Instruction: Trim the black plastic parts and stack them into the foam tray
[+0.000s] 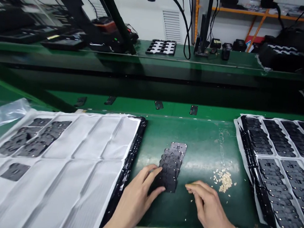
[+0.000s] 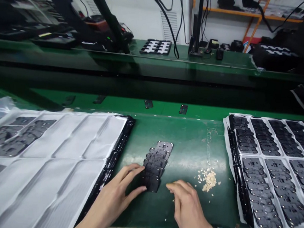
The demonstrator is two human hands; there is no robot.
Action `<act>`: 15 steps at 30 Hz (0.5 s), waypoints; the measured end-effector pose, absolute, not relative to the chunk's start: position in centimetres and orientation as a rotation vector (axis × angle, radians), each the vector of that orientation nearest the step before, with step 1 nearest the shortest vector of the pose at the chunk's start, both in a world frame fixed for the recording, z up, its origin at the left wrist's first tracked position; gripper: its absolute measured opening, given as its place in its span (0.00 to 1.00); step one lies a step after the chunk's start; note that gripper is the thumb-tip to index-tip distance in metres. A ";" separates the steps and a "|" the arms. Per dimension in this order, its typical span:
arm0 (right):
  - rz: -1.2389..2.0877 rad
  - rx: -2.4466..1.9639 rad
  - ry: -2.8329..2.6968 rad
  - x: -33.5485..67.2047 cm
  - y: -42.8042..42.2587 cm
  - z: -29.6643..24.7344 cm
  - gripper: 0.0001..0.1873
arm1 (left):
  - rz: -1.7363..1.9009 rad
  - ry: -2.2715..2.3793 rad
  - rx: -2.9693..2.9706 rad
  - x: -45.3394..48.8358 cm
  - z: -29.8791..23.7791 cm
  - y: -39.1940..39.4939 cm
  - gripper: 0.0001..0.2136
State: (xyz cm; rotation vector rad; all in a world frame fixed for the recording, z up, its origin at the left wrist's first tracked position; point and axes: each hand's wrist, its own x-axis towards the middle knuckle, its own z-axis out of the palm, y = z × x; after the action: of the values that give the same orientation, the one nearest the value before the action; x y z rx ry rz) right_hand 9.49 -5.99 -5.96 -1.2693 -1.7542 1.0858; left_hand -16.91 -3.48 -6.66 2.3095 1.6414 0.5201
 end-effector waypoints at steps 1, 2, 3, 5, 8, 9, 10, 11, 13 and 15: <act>1.063 -1.282 -1.747 9.5 -6.0 -6.0 0.21 | 0.527 1.614 2.345 -17.0 -7.1 -3.6 0.19; 1.042 -1.290 -1.739 9.5 -6.0 -6.0 0.21 | 0.531 1.587 2.373 -17.1 -7.6 -3.7 0.21; 1.023 -1.293 -1.731 9.6 -6.0 -6.0 0.21 | 0.534 1.567 2.392 -17.3 -8.0 -3.7 0.23; 0.985 -1.287 -1.723 9.8 -5.9 -6.2 0.20 | 0.544 1.535 2.416 -17.7 -8.8 -3.5 0.25; 0.914 -1.254 -1.724 10.2 -5.6 -6.5 0.20 | 0.563 1.498 2.459 -18.2 -9.5 -2.6 0.24; 0.885 -1.236 -1.725 10.4 -5.4 -6.6 0.20 | 0.570 1.487 2.478 -18.3 -9.7 -2.2 0.23; 0.854 -1.217 -1.726 10.6 -5.3 -6.8 0.21 | 0.583 1.482 2.496 -18.4 -9.9 -1.9 0.22; 0.822 -1.198 -1.727 10.9 -5.2 -7.0 0.21 | 0.601 1.483 2.510 -18.4 -10.0 -1.5 0.21; 0.774 -1.167 -1.729 11.6 -4.9 -7.5 0.23 | 0.644 1.498 2.528 -18.5 -10.4 -0.7 0.20; 0.768 -1.159 -1.730 12.3 -4.9 -8.2 0.24 | 0.658 1.510 2.542 -18.6 -10.6 0.0 0.20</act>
State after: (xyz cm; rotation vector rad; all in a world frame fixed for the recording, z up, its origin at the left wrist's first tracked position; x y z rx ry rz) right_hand 12.28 -4.85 -8.21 -1.1588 -1.7297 0.7683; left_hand -18.56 -0.01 -10.61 2.5418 1.5097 0.6583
